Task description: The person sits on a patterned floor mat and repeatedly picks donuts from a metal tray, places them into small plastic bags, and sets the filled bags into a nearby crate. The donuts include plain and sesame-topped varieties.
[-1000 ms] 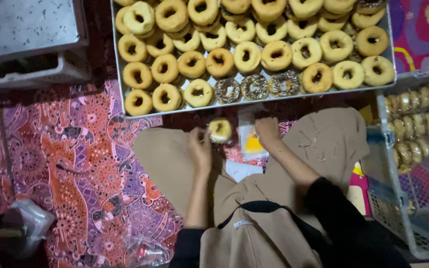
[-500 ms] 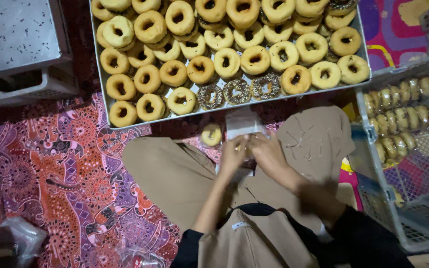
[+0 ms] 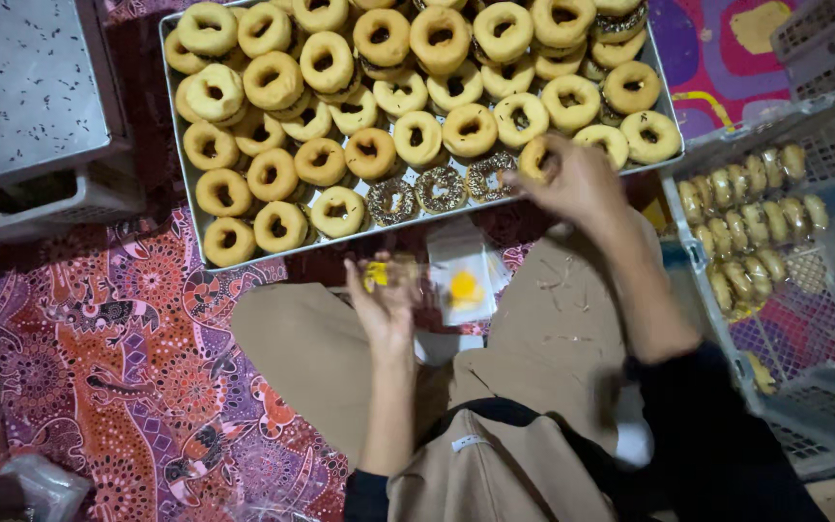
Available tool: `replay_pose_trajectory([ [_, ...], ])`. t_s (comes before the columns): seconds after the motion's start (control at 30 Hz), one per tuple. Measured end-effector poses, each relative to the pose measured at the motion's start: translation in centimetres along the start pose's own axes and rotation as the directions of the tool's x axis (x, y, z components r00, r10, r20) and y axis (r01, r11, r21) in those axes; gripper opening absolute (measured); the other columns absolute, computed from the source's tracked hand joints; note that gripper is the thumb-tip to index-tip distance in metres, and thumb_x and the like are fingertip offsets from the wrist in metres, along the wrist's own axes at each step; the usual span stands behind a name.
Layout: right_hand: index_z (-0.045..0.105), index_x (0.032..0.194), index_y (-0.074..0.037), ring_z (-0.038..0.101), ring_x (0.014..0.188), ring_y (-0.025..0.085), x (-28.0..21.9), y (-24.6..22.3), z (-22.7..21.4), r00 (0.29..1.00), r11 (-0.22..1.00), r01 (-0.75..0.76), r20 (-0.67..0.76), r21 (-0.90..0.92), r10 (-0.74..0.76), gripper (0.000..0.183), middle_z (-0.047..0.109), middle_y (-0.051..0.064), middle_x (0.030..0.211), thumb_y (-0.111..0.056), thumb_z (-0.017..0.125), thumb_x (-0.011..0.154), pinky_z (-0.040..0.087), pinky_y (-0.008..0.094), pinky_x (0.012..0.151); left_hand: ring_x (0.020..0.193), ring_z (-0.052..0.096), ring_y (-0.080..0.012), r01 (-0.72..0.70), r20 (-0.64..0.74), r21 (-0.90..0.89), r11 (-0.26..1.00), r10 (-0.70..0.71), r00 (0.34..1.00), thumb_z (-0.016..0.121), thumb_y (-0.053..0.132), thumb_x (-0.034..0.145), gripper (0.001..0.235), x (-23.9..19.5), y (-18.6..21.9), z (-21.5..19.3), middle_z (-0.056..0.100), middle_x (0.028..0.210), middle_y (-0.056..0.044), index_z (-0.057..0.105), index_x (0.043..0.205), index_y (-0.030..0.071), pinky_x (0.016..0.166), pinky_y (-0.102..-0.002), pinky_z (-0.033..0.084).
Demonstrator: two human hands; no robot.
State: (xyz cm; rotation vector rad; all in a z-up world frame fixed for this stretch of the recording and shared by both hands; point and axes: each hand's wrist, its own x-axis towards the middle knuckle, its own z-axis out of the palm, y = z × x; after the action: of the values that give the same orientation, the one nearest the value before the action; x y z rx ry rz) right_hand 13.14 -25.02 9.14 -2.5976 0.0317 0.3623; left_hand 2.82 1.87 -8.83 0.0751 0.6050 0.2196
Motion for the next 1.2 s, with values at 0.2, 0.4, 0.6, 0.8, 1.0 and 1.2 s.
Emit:
replay_pose_trajectory([
  [0.2,0.064,0.103,0.003,0.071,0.078,0.040,4.1,3.6,-0.1,0.941,0.923,0.120,-0.255,-0.366,-0.223,0.069,0.071,0.024,0.083,-0.052,0.091,0.072,0.056,0.047,0.071,0.132,0.052,-0.0481,0.106,-0.046,-0.184,0.977,-0.116,0.992,0.067,0.037,0.092,0.038,-1.7,2.6,2.2,0.053,0.130,-0.027,0.055,0.111,0.006,0.106,-0.065,0.047],
  [0.4,0.046,0.137,-0.004,0.073,0.076,0.021,-8.5,-0.4,4.3,0.994,0.473,0.066,-0.019,0.879,-0.104,0.082,0.074,0.016,0.108,-0.007,0.091,0.069,0.057,0.037,0.052,0.138,0.042,-0.0566,0.135,-0.028,-0.400,0.906,-0.160,0.987,0.060,0.025,0.089,0.040,-3.2,1.6,4.1,0.044,0.145,-0.039,0.051,0.119,0.000,0.111,-0.070,0.038],
  [0.6,0.072,0.128,-0.016,0.070,0.085,0.017,-15.1,-5.4,10.6,0.889,0.861,0.411,-0.341,0.301,-0.305,0.061,0.072,0.008,0.098,-0.020,0.090,0.070,0.059,0.032,0.074,0.148,0.039,-0.0501,0.064,0.402,-0.149,0.987,0.001,0.916,0.051,0.034,0.097,0.051,-8.1,-2.5,5.0,0.041,0.156,-0.032,0.045,0.133,-0.002,0.121,-0.066,0.032],
  [0.8,0.063,0.144,-0.006,0.070,0.105,0.023,-12.4,-6.5,8.9,0.842,0.772,0.539,-0.216,0.337,-0.494,0.057,0.071,0.016,0.119,0.000,0.070,0.087,0.056,0.036,0.089,0.149,0.038,-0.0417,-0.021,0.480,0.027,0.999,0.005,0.877,0.061,0.027,0.097,0.074,-8.3,-1.5,7.9,0.040,0.162,-0.019,0.027,0.164,0.019,0.127,-0.054,0.030],
  [1.0,0.071,0.114,-0.004,0.072,0.103,0.019,-12.8,-7.8,6.1,0.801,0.594,0.596,-0.451,0.540,-0.393,0.026,0.072,0.012,0.111,-0.002,0.075,0.089,0.060,0.033,0.090,0.142,0.044,-0.0343,-0.175,0.404,0.515,0.839,-0.057,0.913,0.064,0.017,0.092,0.075,-10.7,-0.6,6.4,0.041,0.158,-0.020,0.029,0.159,0.018,0.112,-0.055,0.034],
  [1.2,0.076,0.110,-0.001,0.075,0.092,0.021,-12.3,-7.1,2.3,0.622,0.562,0.667,0.050,0.489,-0.781,0.027,0.078,0.010,0.101,0.000,0.077,0.083,0.060,0.036,0.080,0.117,0.060,-0.0212,-0.707,0.752,0.622,0.337,-0.007,0.659,0.042,0.035,0.108,0.034,-12.3,1.5,6.4,0.063,0.118,-0.007,0.065,0.118,0.011,0.128,-0.042,0.029],
])
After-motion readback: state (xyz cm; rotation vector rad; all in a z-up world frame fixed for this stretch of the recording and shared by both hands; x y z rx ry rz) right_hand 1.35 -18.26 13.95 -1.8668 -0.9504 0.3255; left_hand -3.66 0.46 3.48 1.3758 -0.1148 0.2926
